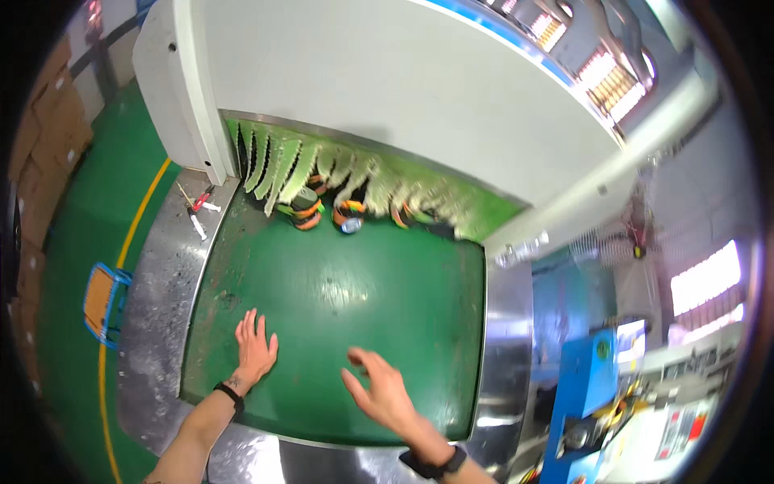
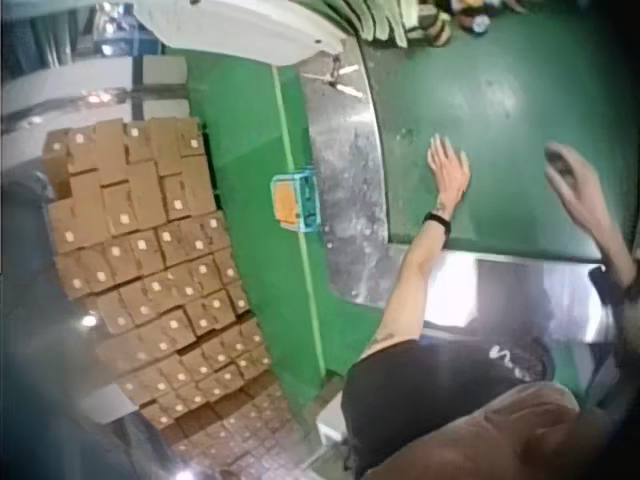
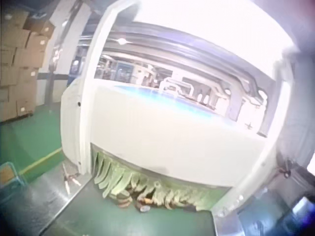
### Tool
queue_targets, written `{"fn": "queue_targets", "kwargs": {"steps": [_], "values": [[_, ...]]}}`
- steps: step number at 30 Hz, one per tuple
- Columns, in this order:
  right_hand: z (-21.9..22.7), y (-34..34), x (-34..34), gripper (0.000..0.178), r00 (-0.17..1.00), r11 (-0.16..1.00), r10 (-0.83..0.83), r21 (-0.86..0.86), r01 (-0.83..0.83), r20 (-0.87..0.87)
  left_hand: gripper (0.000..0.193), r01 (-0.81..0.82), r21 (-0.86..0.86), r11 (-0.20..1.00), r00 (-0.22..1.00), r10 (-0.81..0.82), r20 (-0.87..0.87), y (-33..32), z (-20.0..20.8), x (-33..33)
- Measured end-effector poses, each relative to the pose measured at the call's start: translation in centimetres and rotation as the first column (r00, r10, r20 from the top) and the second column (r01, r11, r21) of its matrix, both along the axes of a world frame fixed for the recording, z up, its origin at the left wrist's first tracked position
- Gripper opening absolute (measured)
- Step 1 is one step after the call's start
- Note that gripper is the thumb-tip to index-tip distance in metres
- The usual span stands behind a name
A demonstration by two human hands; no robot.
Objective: Operating a shoe lasting machine to shape the upper part of sneakers.
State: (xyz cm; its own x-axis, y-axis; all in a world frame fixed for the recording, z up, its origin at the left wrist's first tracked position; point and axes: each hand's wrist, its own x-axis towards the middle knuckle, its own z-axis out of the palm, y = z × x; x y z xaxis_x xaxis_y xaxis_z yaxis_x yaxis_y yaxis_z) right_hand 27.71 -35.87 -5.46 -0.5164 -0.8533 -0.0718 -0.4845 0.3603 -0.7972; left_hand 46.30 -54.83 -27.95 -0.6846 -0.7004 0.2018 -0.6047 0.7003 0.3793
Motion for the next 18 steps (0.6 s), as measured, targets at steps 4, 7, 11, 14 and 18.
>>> {"fn": "queue_targets", "kwargs": {"steps": [4,7,11,14,18], "values": [[-4.6,-17.0,-13.6,0.074,0.832,0.929,0.289,-0.071,-0.363,-0.473,0.053,0.003,0.099,0.995,1.000,-0.002,-0.010,-0.1,-0.2,-1.7],[-5.7,-31.8,-18.8,0.079,0.766,0.922,0.387,0.236,-0.307,-0.514,0.053,-0.025,0.116,0.993,1.000,0.025,0.001,0.1,1.1,-2.8],[-10.1,-35.1,-16.4,0.059,0.787,0.930,0.306,0.344,-0.128,-0.535,0.053,-0.023,0.088,0.996,0.999,0.027,-0.044,-0.9,-2.7,-3.7],[-11.4,-30.1,-12.3,0.061,0.809,0.902,0.417,0.295,-0.314,-0.413,0.052,-0.081,0.075,0.994,0.996,0.082,-0.019,-1.6,0.9,-0.4],[-14.5,-7.4,-4.2,0.063,0.977,0.982,0.103,0.137,-0.130,0.189,0.051,-0.074,-0.029,0.997,0.994,0.071,-0.083,-1.2,0.3,-0.3]]}}
